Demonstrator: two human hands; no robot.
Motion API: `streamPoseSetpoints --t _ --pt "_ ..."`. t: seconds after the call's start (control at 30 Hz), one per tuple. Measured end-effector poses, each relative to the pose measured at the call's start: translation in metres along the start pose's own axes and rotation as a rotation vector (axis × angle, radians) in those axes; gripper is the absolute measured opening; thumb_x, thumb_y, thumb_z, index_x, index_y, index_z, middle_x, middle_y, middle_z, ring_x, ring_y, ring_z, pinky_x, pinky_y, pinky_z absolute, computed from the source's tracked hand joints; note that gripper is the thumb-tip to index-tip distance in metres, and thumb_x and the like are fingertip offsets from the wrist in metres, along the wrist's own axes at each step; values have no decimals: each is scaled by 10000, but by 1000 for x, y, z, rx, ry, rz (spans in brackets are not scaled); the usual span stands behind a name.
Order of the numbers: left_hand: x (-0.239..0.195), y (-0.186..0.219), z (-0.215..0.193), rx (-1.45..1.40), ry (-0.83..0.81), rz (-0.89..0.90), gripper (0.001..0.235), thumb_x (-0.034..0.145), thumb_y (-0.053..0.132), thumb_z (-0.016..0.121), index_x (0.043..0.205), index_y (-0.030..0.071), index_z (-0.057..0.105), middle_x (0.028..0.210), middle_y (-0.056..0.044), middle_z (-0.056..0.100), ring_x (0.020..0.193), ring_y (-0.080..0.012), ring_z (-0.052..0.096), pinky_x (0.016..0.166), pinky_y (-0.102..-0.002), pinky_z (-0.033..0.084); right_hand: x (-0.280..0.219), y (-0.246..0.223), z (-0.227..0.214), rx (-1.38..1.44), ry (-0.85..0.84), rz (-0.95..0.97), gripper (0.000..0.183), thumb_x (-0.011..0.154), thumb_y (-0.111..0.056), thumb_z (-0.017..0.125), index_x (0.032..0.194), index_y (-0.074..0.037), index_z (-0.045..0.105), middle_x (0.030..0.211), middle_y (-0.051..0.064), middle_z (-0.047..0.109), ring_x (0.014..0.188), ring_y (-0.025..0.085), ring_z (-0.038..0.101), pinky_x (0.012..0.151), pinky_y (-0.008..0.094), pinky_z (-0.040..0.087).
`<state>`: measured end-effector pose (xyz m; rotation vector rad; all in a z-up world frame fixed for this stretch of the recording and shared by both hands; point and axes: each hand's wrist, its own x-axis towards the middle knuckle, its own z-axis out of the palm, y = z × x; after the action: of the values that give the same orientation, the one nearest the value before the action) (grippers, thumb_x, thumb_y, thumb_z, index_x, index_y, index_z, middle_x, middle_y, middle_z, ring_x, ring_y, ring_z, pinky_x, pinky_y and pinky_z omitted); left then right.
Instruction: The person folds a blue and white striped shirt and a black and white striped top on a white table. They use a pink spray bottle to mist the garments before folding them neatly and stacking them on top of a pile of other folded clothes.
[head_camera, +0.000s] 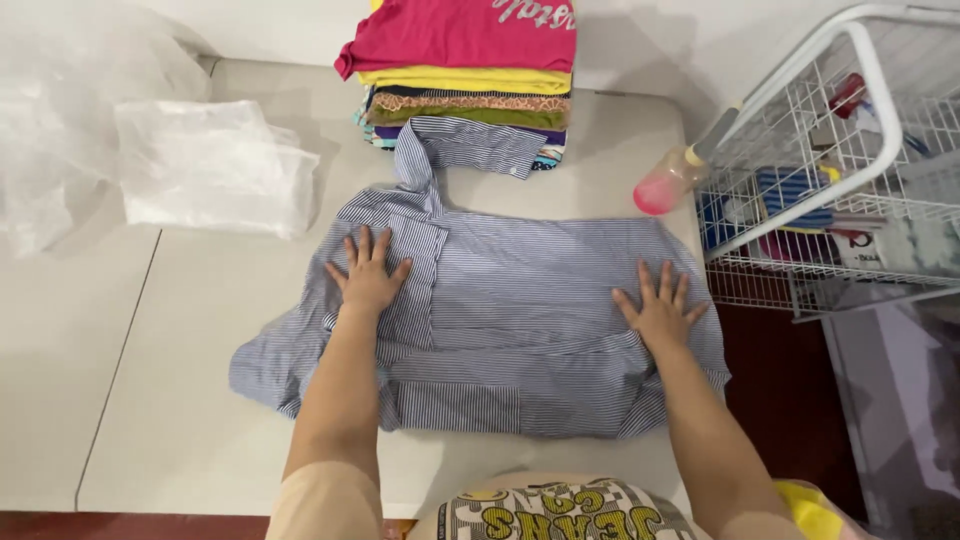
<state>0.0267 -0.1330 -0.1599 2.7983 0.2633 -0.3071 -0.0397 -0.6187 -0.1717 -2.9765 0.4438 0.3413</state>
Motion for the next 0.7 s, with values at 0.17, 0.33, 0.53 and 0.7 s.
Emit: streamPoseSetpoints --t 0.17,0.33,0.53,0.7 --pt "26 -15 17 -69 5 29 722 929 545 632 1559 328 355 1701 -55 236 1568 -298 202 1164 -773 165 4 -5 -15 67 39 8 737 964 -745 377 1596 -375 287 1699 123 207 1560 410 153 1094 828 144" --pt "-21 2 13 19 34 58 590 941 415 665 1485 278 481 1656 -58 333 1541 -285 289 1148 -775 200 62 9 -23 258 303 87 805 924 -655 582 1526 -153 398 1565 276 350 1430 523 370 1098 782 188" --pt "-38 -13 56 -131 250 118 625 873 248 660 1450 104 466 1299 -138 607 1240 -356 575 1093 -635 368 149 23 -61 721 788 -165 1230 884 -463 947 1616 -70 40 1590 340 125 1507 544 145 1206 709 175" --pt "-87 3 6 -523 252 178 407 842 230 645 1215 78 706 1147 -163 676 1104 -391 633 1004 -485 478 168 -3 -103 987 759 -19 1358 883 -312 1091 1642 -319 -34 1698 204 -64 1604 458 117 1229 671 274"
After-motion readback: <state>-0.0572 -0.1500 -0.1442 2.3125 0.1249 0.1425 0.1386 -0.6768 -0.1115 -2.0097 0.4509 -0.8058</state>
